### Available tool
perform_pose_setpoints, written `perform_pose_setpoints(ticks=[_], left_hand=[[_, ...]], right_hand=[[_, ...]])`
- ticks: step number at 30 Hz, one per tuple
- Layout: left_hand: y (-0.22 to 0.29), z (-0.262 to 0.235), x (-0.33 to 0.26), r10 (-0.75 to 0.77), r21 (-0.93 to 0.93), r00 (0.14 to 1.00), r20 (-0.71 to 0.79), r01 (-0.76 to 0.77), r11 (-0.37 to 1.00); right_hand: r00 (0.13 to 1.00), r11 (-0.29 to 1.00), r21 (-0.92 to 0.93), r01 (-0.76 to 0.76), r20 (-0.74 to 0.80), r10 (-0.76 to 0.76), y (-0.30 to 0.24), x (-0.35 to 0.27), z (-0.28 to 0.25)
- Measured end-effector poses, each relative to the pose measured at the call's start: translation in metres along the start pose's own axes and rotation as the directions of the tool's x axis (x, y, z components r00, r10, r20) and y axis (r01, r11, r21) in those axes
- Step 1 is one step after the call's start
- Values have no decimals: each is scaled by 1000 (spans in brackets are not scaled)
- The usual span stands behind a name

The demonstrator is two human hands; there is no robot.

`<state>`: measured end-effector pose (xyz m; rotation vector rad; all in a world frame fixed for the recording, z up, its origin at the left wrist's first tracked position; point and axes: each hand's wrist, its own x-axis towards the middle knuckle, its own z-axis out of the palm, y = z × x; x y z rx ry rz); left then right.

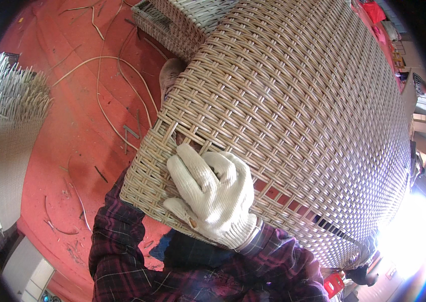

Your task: The person weaves a large rectangular basket by hand, threading flexible reed strips through the existing grid. They repeatedly pull the reed through openings, tighten the weave, and adjust the basket's position on their lap.

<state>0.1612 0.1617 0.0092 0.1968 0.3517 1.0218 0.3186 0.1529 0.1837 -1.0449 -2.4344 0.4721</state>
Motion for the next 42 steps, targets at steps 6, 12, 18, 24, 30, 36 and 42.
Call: perform_pose_setpoints(ticks=[6,12,18,24,30,36,42], left_hand=[[1,0,4,-6,19,1000,-5,6,1000],[7,-12,6,-14,67,1000,2,14,998],[49,-21,8,-107,257,988,108,76,963],[150,16,21,-412,905,896,-168,306,296],[178,67,18,-392,966,889,-236,260,8],[216,129,1,-344,976,914,-214,213,-40],[201,220,-13,-386,976,897,-215,209,-57]], right_hand=[[995,991,-98,86,58,-81,10,1,0],[992,998,25,53,111,-56,17,1,-6],[997,996,-62,70,30,-68,13,0,0],[995,990,-105,90,49,-86,11,-4,3],[995,993,-77,88,-35,-91,9,-7,5],[997,996,-33,79,-13,-80,-4,-3,-14],[1000,996,89,-13,-9,14,-12,-7,-29]])
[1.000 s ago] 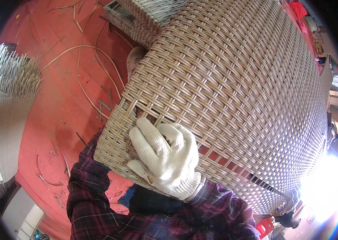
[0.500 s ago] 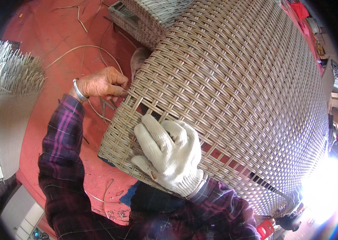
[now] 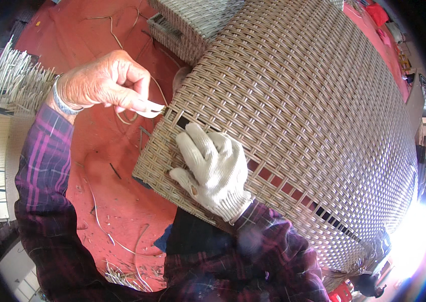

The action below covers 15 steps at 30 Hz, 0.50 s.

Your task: The person weaves a large rectangular basket by hand, threading flexible reed strips through the existing grid. They repeatedly pull the reed through openings, tighten the weave, and adjust the basket's position on their lap.

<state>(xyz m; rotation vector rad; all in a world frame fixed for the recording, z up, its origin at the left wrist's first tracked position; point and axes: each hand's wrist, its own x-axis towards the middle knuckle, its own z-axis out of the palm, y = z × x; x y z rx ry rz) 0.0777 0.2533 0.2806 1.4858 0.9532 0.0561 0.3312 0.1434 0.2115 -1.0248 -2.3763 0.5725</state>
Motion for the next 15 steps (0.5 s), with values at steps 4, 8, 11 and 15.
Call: perform_pose_setpoints(ticks=[4,8,11,15], left_hand=[[54,33,-1,239,68,963,126,-249,966],[79,86,34,424,95,890,166,-443,892],[88,124,59,475,282,874,103,-484,828],[100,163,72,658,710,737,-153,-381,592]], right_hand=[[987,999,-17,-30,-158,27,-5,-9,4],[943,997,67,-38,-327,58,-5,-16,4],[914,947,313,-70,-360,187,2,-23,-8],[870,635,757,-154,-201,451,11,-29,-22]])
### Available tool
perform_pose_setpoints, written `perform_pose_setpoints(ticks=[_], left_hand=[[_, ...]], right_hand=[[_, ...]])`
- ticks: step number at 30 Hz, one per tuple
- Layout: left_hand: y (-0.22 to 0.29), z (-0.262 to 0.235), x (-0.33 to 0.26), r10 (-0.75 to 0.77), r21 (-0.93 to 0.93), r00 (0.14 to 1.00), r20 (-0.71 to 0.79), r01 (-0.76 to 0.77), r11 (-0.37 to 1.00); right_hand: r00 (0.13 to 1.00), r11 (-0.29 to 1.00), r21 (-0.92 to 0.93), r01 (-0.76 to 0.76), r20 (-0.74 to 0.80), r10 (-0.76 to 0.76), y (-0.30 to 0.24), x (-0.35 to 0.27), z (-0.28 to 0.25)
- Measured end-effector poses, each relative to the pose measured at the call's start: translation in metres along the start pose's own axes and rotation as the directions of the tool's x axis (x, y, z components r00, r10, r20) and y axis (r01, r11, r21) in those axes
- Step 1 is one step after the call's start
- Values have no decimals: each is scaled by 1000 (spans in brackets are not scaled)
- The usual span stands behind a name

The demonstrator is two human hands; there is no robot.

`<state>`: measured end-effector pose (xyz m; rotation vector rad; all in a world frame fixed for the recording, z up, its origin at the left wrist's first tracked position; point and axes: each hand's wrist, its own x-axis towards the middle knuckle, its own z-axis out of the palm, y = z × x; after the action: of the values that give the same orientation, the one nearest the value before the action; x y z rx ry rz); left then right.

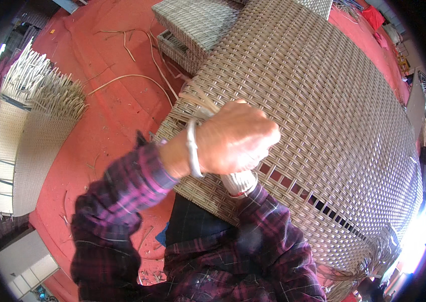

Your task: The person weaves a large rectangular basket by hand, threading flexible reed strips through the existing grid. They repeatedly pull the reed through openings, tighten the weave, and adjust the basket's position on their lap.

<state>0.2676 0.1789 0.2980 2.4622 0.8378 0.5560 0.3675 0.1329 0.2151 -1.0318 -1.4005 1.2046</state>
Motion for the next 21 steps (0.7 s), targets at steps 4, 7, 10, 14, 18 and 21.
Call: perform_pose_setpoints(ticks=[4,7,10,14,18,21], left_hand=[[29,30,18,16,406,977,-214,73,911],[43,60,9,176,228,792,-584,-47,972],[44,89,-16,56,36,727,-684,-43,998],[23,110,-38,-139,-73,639,-757,128,989],[5,121,-27,-181,1,662,-727,265,964],[2,126,-24,-208,26,665,-718,324,946]], right_hand=[[984,933,311,-178,44,173,1,1,-9],[972,862,449,-235,87,220,1,-7,-12],[966,831,492,-259,114,233,1,-12,-18],[960,811,515,-279,137,243,4,0,-37],[974,913,-357,-196,40,224,9,13,-58],[928,904,224,-365,11,372,15,11,-57]])
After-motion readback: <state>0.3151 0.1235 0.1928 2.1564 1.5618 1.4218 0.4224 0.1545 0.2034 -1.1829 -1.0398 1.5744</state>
